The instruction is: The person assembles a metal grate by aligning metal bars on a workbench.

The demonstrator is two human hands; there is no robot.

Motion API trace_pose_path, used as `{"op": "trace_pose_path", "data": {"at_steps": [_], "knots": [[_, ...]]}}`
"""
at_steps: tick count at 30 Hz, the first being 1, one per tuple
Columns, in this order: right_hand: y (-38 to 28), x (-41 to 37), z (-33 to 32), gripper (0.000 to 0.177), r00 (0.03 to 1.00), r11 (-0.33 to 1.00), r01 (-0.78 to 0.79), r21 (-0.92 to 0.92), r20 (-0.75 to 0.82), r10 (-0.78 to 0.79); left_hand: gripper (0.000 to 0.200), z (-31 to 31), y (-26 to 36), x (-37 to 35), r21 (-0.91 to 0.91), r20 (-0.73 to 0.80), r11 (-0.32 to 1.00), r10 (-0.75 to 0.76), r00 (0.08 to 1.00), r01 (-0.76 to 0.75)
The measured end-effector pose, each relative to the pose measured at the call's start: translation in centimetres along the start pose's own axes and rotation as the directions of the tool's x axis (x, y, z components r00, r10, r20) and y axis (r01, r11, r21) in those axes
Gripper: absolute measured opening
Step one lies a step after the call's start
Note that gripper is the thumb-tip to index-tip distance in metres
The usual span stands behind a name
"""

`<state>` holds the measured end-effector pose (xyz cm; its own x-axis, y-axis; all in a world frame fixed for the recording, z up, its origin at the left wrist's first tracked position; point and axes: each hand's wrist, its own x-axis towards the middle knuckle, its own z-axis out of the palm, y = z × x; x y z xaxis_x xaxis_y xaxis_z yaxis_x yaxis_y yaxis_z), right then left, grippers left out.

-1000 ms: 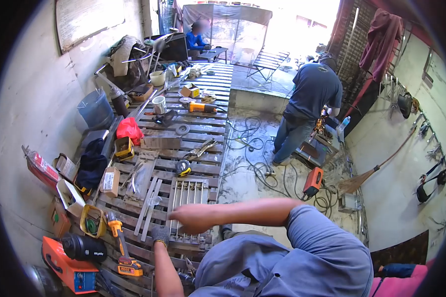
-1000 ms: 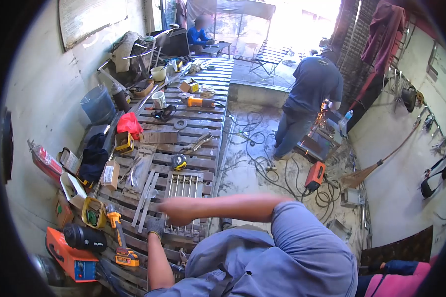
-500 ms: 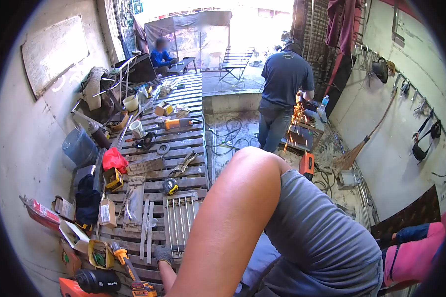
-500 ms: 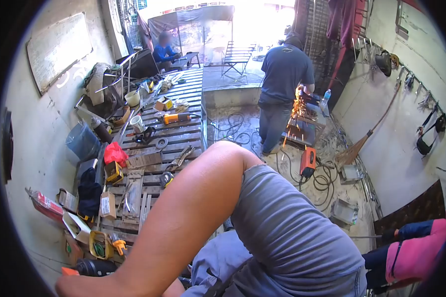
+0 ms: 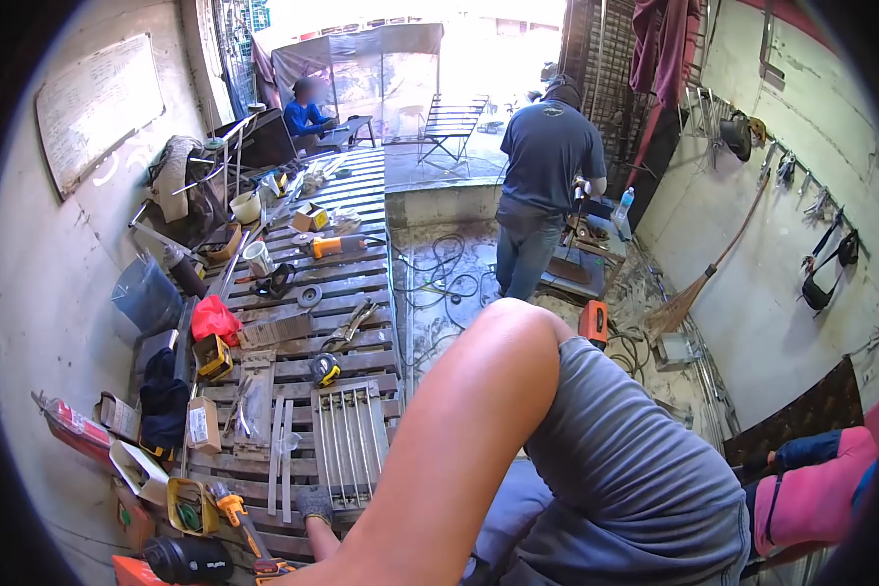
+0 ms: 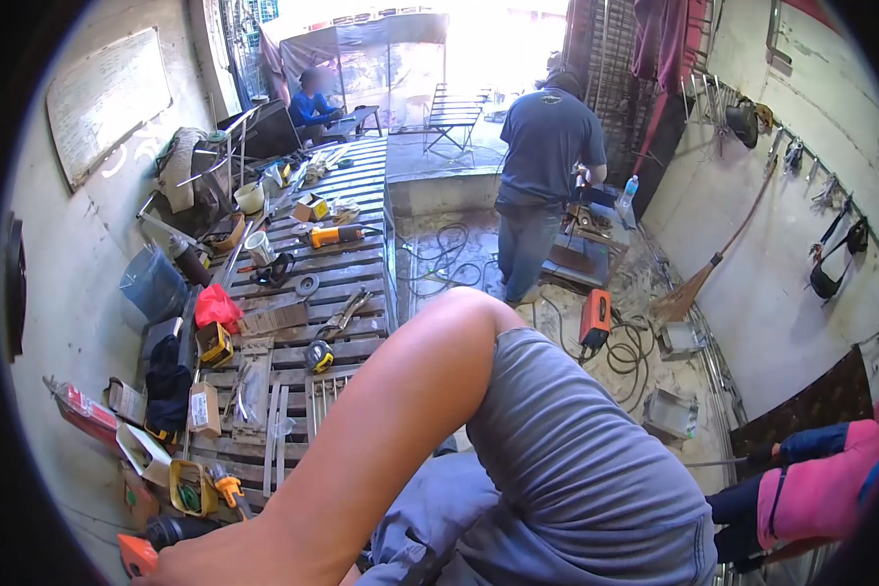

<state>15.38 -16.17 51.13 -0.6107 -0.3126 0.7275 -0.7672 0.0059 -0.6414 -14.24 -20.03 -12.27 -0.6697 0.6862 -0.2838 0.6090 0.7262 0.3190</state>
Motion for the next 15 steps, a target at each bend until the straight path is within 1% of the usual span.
{"op": "trace_pose_path", "data": {"at_steps": [2, 3, 4, 6, 7, 8, 9, 10, 11, 12, 13, 14, 15], "knots": [[-1.5, -1.5, -1.8, 0.062, 0.976, 0.951, -0.156, -0.267, 0.106, 0.19, 0.031, 0.1, 0.1, 0.1, 0.03, 0.004, 0.999, 0.023, 1.0, -0.023], [-1.2, -2.2, -2.5, 0.05, 0.935, 0.887, -0.311, -0.341, 0.06, 0.351, 0.031, 0.1, -0.1, 0.2, 0.049, 0.003, 0.998, 0.032, 0.999, -0.032], [-0.9, -2.9, -3.1, 0.041, 0.865, 0.793, -0.454, -0.407, 0.012, 0.501, 0.031, 0.1, -0.4, 0.0, 0.075, 0.003, 0.996, 0.041, 0.999, -0.041], [1.9, -5.3, -5.5, 0.045, 0.753, 0.706, -0.644, -0.295, -0.081, 0.653, 0.031, 0.0, -0.7, 0.0, 0.192, 0.02, 0.976, 0.099, 0.995, -0.101], [3.9, -7.2, -6.7, 0.045, 0.689, 0.617, -0.711, -0.337, -0.159, 0.708, 0.031, -0.3, -0.6, 0.0, 0.276, 0.033, 0.95, 0.142, 0.989, -0.145], [6.5, -9.9, -8.0, 0.045, 0.618, 0.518, -0.771, -0.37, -0.239, 0.749, 0.03, -0.7, -0.2, 0.3, 0.404, 0.071, 0.885, 0.22, 0.973, -0.23], [10.9, -14.4, -8.5, 0.051, 0.613, 0.427, -0.764, -0.484, -0.338, 0.714, 0.03, -0.9, 0.1, 0.3, 0.501, 0.104, 0.812, 0.287, 0.952, -0.299], [14.4, -18.7, -8.9, 0.047, 0.545, 0.287, -0.783, -0.552, -0.385, 0.745, 0.03, -1.1, 0.3, 0.4, 0.559, 0.124, 0.757, 0.327, 0.937, -0.338], [16.6, -21.8, -9.1, 0.043, 0.349, 0.13, -0.855, -0.502, -0.372, 0.86, 0.03, -1.0, 0.2, 0.1, 0.389, 0.061, 0.879, 0.275, 0.96, -0.276], [20.3, -26.2, -8.7, 0.04, 0.179, -0.003, -0.891, -0.454, -0.357, 0.917, 0.03, -0.8, 0.1, -0.1, 0.196, -0.004, 0.957, 0.221, 0.975, -0.216], [22.5, -30.0, -7.7, 0.039, 0.202, 0.03, -0.906, -0.422, -0.369, 0.907, 0.03, -1.1, 0.3, -0.5, 0.058, -0.033, 0.988, 0.146, 0.989, -0.144], [25.9, -34.7, -6.2, 0.025, 0.313, 0.104, -0.883, -0.458, -0.409, 0.857, 0.03, -1.3, 0.7, -1.0, -0.085, -0.063, 0.993, 0.071, 0.996, -0.076], [28.2, -37.5, -5.1, 0.023, 0.303, 0.104, -0.884, -0.455, -0.389, 0.87, 0.031, -2.3, 2.0, -1.8, -0.156, -0.063, 0.988, -0.005, 0.998, -0.005]]}}
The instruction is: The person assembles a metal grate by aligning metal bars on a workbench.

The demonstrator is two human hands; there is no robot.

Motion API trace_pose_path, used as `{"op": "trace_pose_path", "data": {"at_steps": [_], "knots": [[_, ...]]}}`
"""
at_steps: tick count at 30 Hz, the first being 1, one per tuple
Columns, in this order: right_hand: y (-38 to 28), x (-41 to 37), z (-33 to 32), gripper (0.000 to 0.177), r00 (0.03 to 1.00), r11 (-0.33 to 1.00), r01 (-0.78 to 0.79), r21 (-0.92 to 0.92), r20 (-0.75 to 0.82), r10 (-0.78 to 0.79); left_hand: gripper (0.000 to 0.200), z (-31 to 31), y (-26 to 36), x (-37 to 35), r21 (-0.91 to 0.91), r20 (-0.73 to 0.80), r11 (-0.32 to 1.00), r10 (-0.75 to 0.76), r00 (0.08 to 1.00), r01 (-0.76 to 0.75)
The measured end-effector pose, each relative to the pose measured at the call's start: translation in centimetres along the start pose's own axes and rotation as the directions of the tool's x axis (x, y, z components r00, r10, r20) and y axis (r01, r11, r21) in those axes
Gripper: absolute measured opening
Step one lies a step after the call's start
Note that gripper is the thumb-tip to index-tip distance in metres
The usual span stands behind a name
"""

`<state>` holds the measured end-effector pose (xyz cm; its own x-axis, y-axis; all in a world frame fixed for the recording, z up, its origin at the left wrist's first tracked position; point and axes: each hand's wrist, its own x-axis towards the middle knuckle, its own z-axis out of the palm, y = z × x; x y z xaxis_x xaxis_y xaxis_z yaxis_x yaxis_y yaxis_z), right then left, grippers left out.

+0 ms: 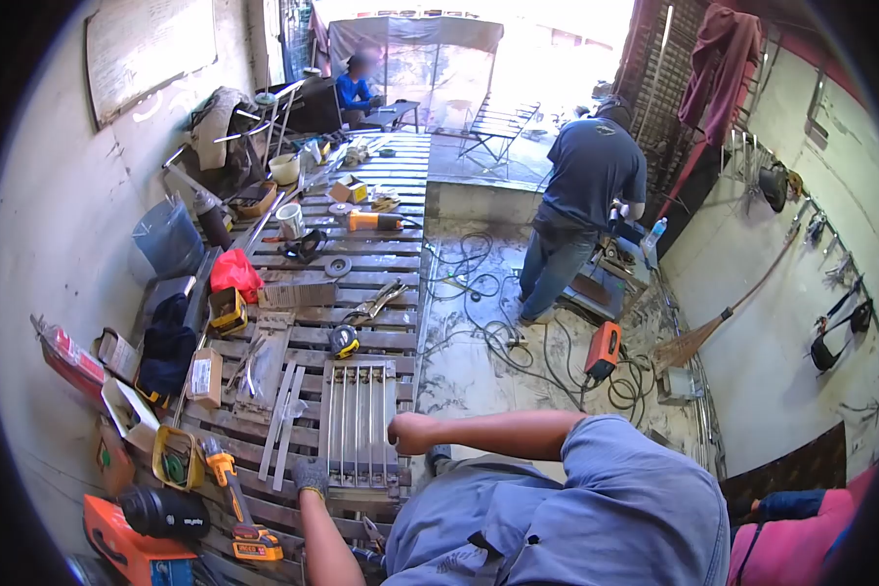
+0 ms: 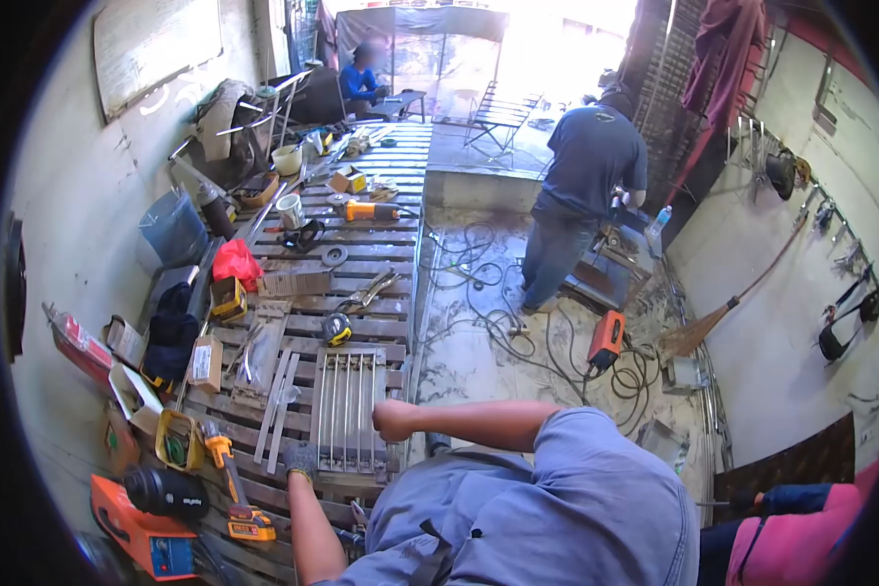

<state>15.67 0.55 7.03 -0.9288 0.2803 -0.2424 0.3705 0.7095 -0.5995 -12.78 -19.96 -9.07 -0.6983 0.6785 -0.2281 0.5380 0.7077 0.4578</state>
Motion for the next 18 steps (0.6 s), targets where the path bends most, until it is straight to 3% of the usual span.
{"op": "trace_pose_path", "data": {"at_steps": [1, 3, 6, 11, 14, 15, 16, 17, 18], "knots": [[0.3, 0.6, 0.9, 0.038, 0.97, 0.991, -0.119, -0.066, 0.207, 0.13, 0.031, -1.1, 1.4, -0.9, -0.062, -0.005, 0.995, -0.074, 0.997, 0.074], [1.7, 1.1, 3.8, 0.041, 0.957, 0.992, -0.118, -0.053, 0.26, 0.128, 0.033, -1.9, 1.6, -1.5, -0.106, -0.003, 0.991, -0.076, 0.997, 0.075], [3.6, 1.4, 7.3, 0.043, 0.977, 0.996, -0.084, -0.011, 0.195, 0.084, 0.034, -1.5, 1.0, -1.2, -0.148, 0.006, 0.986, -0.073, 0.997, 0.074], [2.7, 0.6, 7.8, 0.047, 0.98, 0.98, -0.165, 0.114, 0.133, 0.15, 0.034, -1.0, 0.4, -1.0, -0.153, 0.0, 0.984, -0.088, 0.996, 0.087], [2.7, 0.1, 7.6, 0.049, 0.98, 0.981, -0.169, 0.094, 0.123, 0.157, 0.038, 0.5, -0.7, 0.2, -0.04, -0.021, 0.998, -0.046, 0.999, 0.045], [2.6, 0.2, 7.9, 0.049, 0.979, 0.985, -0.152, 0.083, 0.148, 0.139, 0.042, -4.1, 4.0, -2.8, -0.077, -0.013, 0.996, -0.038, 0.999, 0.037], [2.4, 0.1, 7.4, 0.05, 0.965, 0.974, -0.203, 0.103, 0.19, 0.181, 0.044, 5.8, -5.4, 2.8, 0.167, -0.221, 0.973, 0.197, 0.955, -0.161], [2.4, 0.1, 7.2, 0.051, 0.952, 0.965, -0.234, 0.116, 0.23, 0.203, 0.043, 4.1, -3.8, 2.1, -0.012, -0.051, 0.999, 0.043, 0.998, -0.043], [1.6, -0.1, 6.1, 0.052, 0.953, 0.973, -0.219, 0.067, 0.227, 0.199, 0.042, 3.7, -3.2, 1.6, -0.032, -0.079, 0.999, 0.037, 0.996, -0.039]]}}
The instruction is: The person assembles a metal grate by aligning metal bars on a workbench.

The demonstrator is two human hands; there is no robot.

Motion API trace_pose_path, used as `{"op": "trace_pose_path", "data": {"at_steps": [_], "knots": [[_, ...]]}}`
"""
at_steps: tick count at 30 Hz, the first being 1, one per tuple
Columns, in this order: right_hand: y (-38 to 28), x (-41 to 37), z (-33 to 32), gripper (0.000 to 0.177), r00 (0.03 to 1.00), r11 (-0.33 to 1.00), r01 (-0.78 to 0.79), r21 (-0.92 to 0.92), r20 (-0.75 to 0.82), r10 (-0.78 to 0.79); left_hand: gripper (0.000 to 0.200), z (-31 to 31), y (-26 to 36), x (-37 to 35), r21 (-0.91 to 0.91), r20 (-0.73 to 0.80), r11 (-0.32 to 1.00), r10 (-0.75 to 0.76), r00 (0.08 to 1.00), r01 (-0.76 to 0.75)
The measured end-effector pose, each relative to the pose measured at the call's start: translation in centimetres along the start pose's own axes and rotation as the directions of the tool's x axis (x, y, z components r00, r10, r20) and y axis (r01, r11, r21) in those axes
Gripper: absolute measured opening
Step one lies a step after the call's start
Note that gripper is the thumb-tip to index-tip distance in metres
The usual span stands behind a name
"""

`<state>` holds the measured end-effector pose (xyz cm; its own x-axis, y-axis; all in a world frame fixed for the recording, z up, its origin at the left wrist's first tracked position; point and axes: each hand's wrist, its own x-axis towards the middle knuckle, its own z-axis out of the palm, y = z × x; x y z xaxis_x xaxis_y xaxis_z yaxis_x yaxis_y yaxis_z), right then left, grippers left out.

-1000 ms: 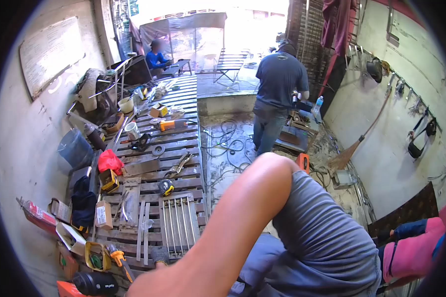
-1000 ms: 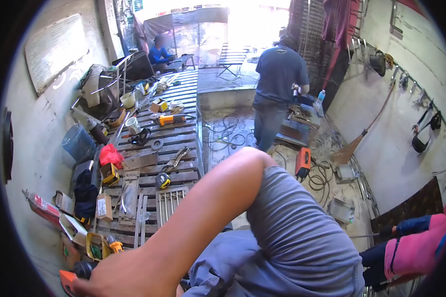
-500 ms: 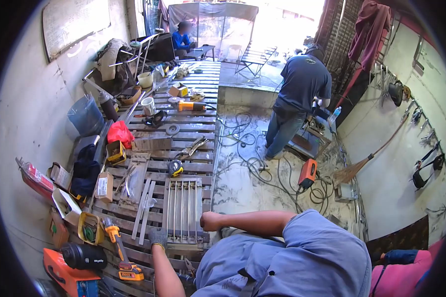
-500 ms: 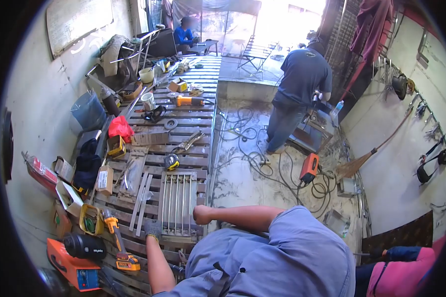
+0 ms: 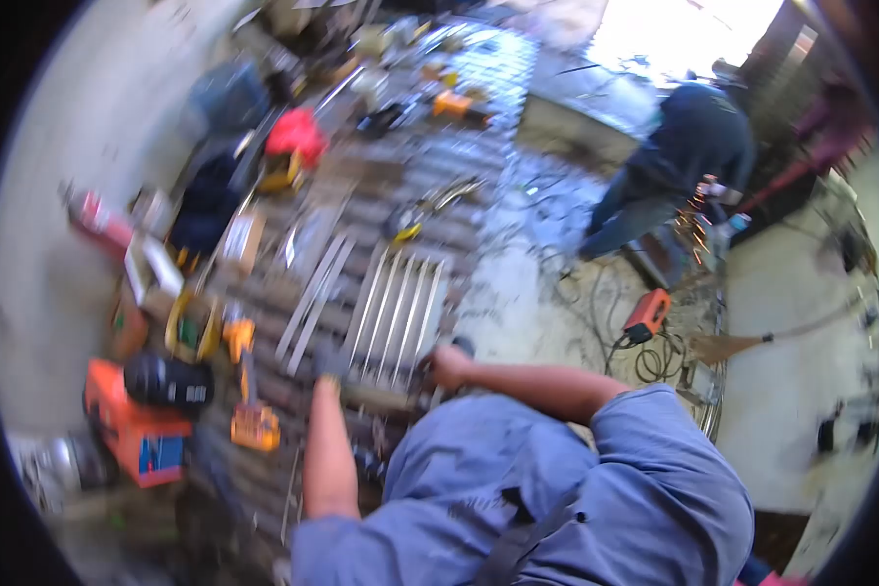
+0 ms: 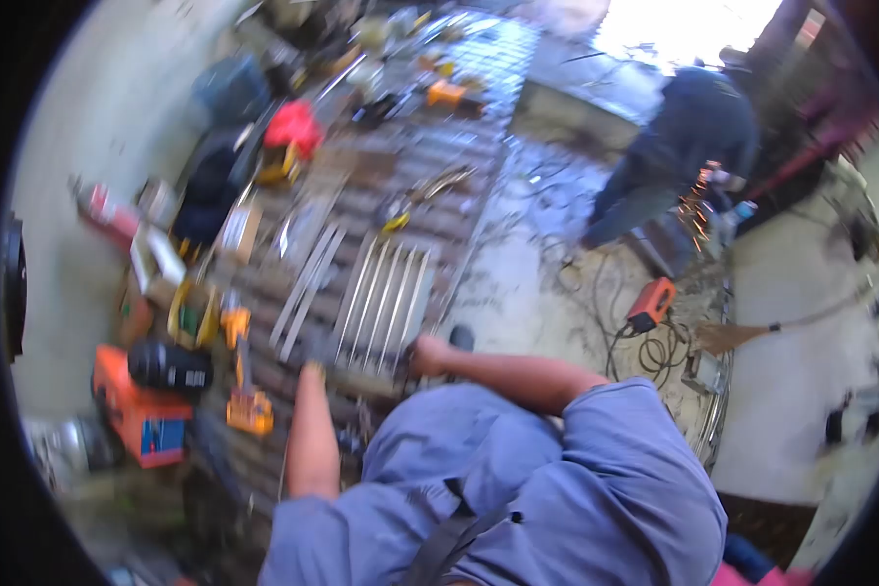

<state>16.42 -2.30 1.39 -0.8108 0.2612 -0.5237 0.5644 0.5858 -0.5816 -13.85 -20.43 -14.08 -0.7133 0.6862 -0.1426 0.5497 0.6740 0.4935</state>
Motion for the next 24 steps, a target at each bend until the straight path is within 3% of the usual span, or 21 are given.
{"op": "trace_pose_path", "data": {"at_steps": [1, 2, 3, 5, 7, 11, 12, 13, 15, 17, 18, 19, 20, 21, 24], "knots": [[0.9, 0.5, 0.7, 0.049, 1.0, 1.0, -0.009, 0.009, -0.007, 0.009, 0.041, -1.3, 0.9, -0.3, 0.09, -0.009, 0.992, 0.095, 0.995, -0.094], [2.5, 1.8, 2.2, 0.047, 0.999, 0.997, -0.022, 0.068, -0.046, 0.025, 0.04, -3.4, 3.3, -1.6, 0.008, -0.009, 0.999, 0.036, 0.999, -0.036], [0.8, 0.7, 1.0, 0.047, 0.995, 0.995, -0.063, 0.077, -0.072, 0.068, 0.038, -3.9, 4.6, -2.7, -0.159, -0.141, 0.987, -0.018, 0.99, -0.004], [0.4, 0.1, 0.7, 0.048, 0.997, 0.991, -0.044, 0.127, -0.055, 0.051, 0.04, -6.5, 6.5, -3.5, -0.249, 0.08, 0.952, -0.162, 0.983, 0.177], [0.0, -0.6, 0.8, 0.048, 0.998, 0.992, -0.023, 0.122, -0.05, 0.03, 0.038, -6.4, 6.0, -3.9, -0.22, 0.088, 0.957, -0.176, 0.98, 0.191], [-0.1, -0.7, 0.7, 0.05, 0.996, 0.988, -0.088, 0.124, -0.002, 0.089, 0.036, -2.9, 2.8, -2.2, -0.093, 0.023, 0.988, -0.118, 0.993, 0.12], [0.2, -0.2, 0.8, 0.051, 0.986, 0.983, -0.169, 0.07, 0.021, 0.168, 0.038, -1.4, 1.3, -1.8, -0.198, -0.044, 0.98, -0.004, 0.999, -0.004], [0.4, 0.5, 1.3, 0.053, 0.966, 0.966, -0.258, 0.023, 0.031, 0.257, 0.04, -0.8, 1.4, -1.9, -0.339, -0.099, 0.94, 0.005, 0.995, -0.039], [0.3, 0.2, 1.9, 0.05, 0.974, 0.971, -0.222, 0.093, -0.031, 0.226, 0.038, -5.6, 6.0, -3.4, -0.274, 0.009, 0.962, -0.01, 1.0, 0.013], [-0.9, -0.1, 1.3, 0.039, 0.955, 0.92, -0.296, 0.258, 0.08, 0.285, 0.037, -6.8, 6.4, -3.1, -0.188, 0.106, 0.976, -0.093, 0.99, 0.112], [0.9, 2.2, 3.3, 0.03, 0.954, 0.933, -0.3, 0.2, 0.045, 0.297, 0.035, -6.2, 6.2, -3.2, -0.242, 0.072, 0.964, -0.09, 0.993, 0.105], [2.0, 4.1, 4.3, 0.02, 0.986, 0.972, -0.082, -0.218, 0.126, 0.111, 0.032, -5.7, 5.5, -3.3, -0.294, 0.041, 0.95, -0.099, 0.994, 0.107], [3.4, 5.1, 5.2, 0.016, 0.969, 0.871, 0.222, -0.439, 0.199, -0.147, 0.032, -4.9, 4.4, -2.7, -0.223, 0.036, 0.97, -0.086, 0.996, 0.091], [2.9, 4.2, 4.2, 0.016, 0.962, 0.872, 0.262, -0.414, 0.18, -0.204, 0.032, -4.3, 3.7, -2.2, -0.149, 0.032, 0.985, -0.079, 0.996, 0.083], [1.3, 2.9, 2.7, 0.021, 0.998, 0.984, -0.001, -0.178, 0.064, 0.013, 0.033, -5.2, 4.6, -2.7, -0.146, 0.038, 0.984, -0.101, 0.994, 0.105]]}}
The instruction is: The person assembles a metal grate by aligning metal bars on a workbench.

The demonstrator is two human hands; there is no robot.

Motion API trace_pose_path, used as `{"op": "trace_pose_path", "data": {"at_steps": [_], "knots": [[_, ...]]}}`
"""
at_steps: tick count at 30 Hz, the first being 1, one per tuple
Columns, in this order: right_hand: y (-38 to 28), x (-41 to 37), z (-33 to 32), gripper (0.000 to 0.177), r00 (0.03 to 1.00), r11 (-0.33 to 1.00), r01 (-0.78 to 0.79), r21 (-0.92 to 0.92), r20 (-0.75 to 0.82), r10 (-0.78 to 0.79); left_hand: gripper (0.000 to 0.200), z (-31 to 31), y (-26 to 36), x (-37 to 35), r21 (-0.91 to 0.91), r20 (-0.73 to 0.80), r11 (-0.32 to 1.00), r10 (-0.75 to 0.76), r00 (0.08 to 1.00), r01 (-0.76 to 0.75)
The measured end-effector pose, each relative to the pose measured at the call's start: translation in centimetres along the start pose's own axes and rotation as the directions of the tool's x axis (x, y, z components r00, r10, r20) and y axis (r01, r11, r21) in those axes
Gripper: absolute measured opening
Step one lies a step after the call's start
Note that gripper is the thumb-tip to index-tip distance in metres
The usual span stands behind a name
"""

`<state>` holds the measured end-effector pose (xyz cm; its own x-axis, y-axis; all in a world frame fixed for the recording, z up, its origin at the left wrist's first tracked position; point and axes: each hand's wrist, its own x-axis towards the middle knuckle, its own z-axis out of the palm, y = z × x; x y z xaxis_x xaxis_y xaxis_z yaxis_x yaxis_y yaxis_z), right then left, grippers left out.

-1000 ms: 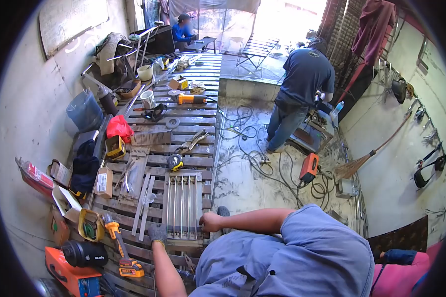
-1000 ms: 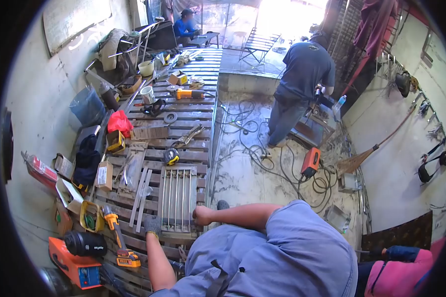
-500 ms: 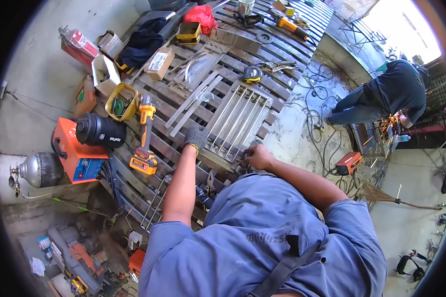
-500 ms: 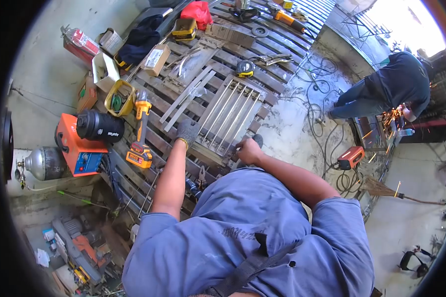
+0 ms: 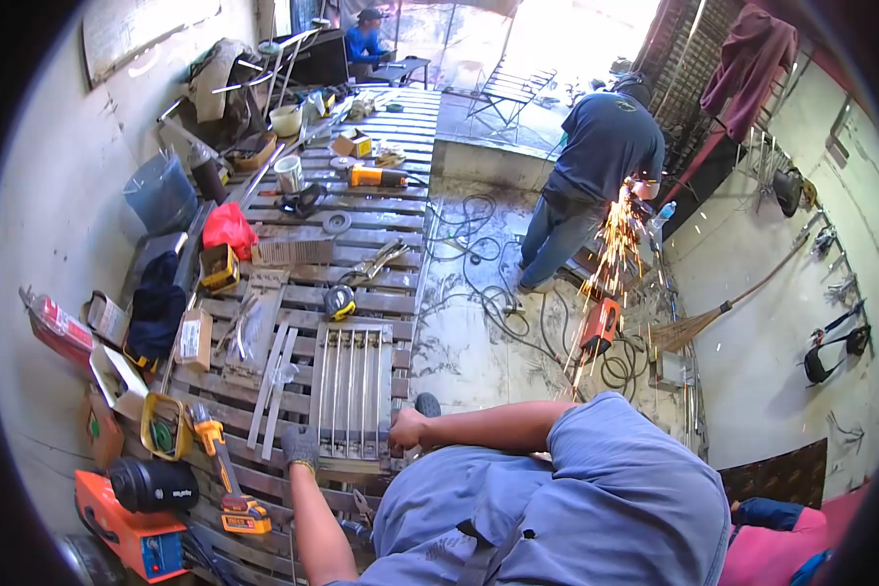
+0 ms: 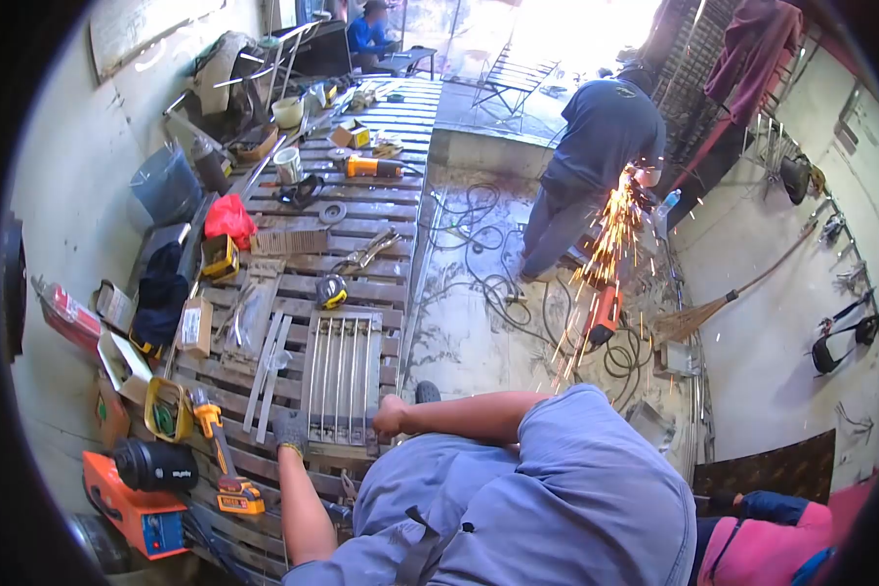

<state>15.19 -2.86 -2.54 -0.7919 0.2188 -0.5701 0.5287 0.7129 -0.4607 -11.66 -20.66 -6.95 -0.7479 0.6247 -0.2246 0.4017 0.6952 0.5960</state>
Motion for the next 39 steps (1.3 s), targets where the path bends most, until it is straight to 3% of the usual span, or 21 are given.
{"op": "trace_pose_path", "data": {"at_steps": [2, 5, 9, 10, 12, 14, 17, 19, 21, 23, 26, 29, 32, 35, 36, 39], "knots": [[-0.2, -0.3, -0.2, 0.025, 0.98, 0.94, -0.188, 0.286, -0.003, 0.197, 0.033, -0.4, 0.7, -0.5, -0.039, -0.012, 0.999, -0.007, 1.0, 0.006], [0.1, 0.1, 0.1, 0.033, 0.992, 0.948, -0.11, 0.298, -0.021, 0.121, 0.033, -0.8, 1.4, -0.8, -0.044, -0.028, 0.999, 0.004, 1.0, -0.005], [0.3, -0.2, -0.5, 0.029, 0.998, 0.998, 0.034, 0.056, -0.045, -0.032, 0.031, -0.7, 1.4, -0.8, -0.057, -0.045, 0.998, 0.007, 0.999, -0.01], [0.4, 0.0, 0.1, 0.029, 0.999, 0.993, -0.021, 0.116, -0.041, 0.026, 0.031, -0.5, 1.3, -0.7, -0.075, -0.042, 0.997, 0.004, 0.999, -0.007], [1.1, 0.6, 0.9, 0.028, 0.999, 0.999, 0.033, -0.015, -0.041, -0.034, 0.03, -0.3, 0.7, -0.7, -0.089, -0.041, 0.996, 0.0, 0.999, -0.003], [1.4, 0.9, 0.8, 0.029, 0.965, 0.89, 0.244, -0.386, 0.005, -0.263, 0.031, -0.4, 1.1, -0.9, -0.085, -0.049, 0.996, -0.001, 0.999, -0.003], [2.2, 1.3, 1.7, 0.027, 0.98, 0.942, 0.189, -0.278, -0.003, -0.197, 0.032, -0.5, 1.1, -1.0, -0.106, -0.003, 0.994, -0.024, 1.0, 0.023], [5.4, 4.7, 4.6, 0.027, 0.998, 0.993, 0.061, 0.097, -0.012, -0.06, 0.031, 0.0, 0.4, -0.7, -0.084, -0.052, 0.996, 0.037, 0.998, -0.041], [6.0, 5.4, 4.9, 0.027, 0.995, 0.989, 0.099, 0.106, 0.006, -0.1, 0.031, 0.0, -0.1, -0.7, -0.079, -0.045, 0.995, 0.062, 0.997, -0.065], [3.5, 2.1, 0.4, 0.029, 0.95, 0.92, 0.311, -0.24, 0.068, -0.304, 0.032, -0.5, 0.2, -0.7, -0.094, 0.019, 0.994, 0.058, 0.998, -0.055], [1.4, 0.4, -3.1, 0.032, 0.959, 0.909, 0.279, -0.309, 0.129, -0.251, 0.032, 0.1, -1.0, 0.0, -0.064, 0.022, 0.989, 0.137, 0.99, -0.135], [1.6, 0.3, -4.0, 0.034, 0.94, 0.908, 0.33, -0.257, 0.18, -0.291, 0.033, -0.2, -0.2, -0.6, -0.223, 0.034, 0.972, 0.08, 0.996, -0.071], [1.6, 0.2, -5.1, 0.039, 0.907, 0.886, 0.406, -0.224, 0.215, -0.361, 0.033, -0.5, 1.2, -1.3, -0.176, -0.04, 0.982, 0.062, 0.997, -0.068], [1.5, -0.6, -6.0, 0.047, 0.928, 0.943, 0.321, -0.083, 0.228, -0.295, 0.034, -3.2, 4.4, -3.3, -0.205, -0.06, 0.978, 0.034, 0.998, -0.046], [3.0, 0.0, -5.2, 0.051, 0.907, 0.931, 0.366, -0.008, 0.23, -0.354, 0.034, -2.3, 3.0, -2.8, -0.191, -0.057, 0.98, 0.049, 0.997, -0.059], [2.9, -0.2, -5.0, 0.047, 0.904, 0.939, 0.323, 0.115, 0.255, -0.342, 0.032, -1.5, 2.3, -2.6, -0.204, -0.126, 0.972, 0.091, 0.988, -0.116]]}}
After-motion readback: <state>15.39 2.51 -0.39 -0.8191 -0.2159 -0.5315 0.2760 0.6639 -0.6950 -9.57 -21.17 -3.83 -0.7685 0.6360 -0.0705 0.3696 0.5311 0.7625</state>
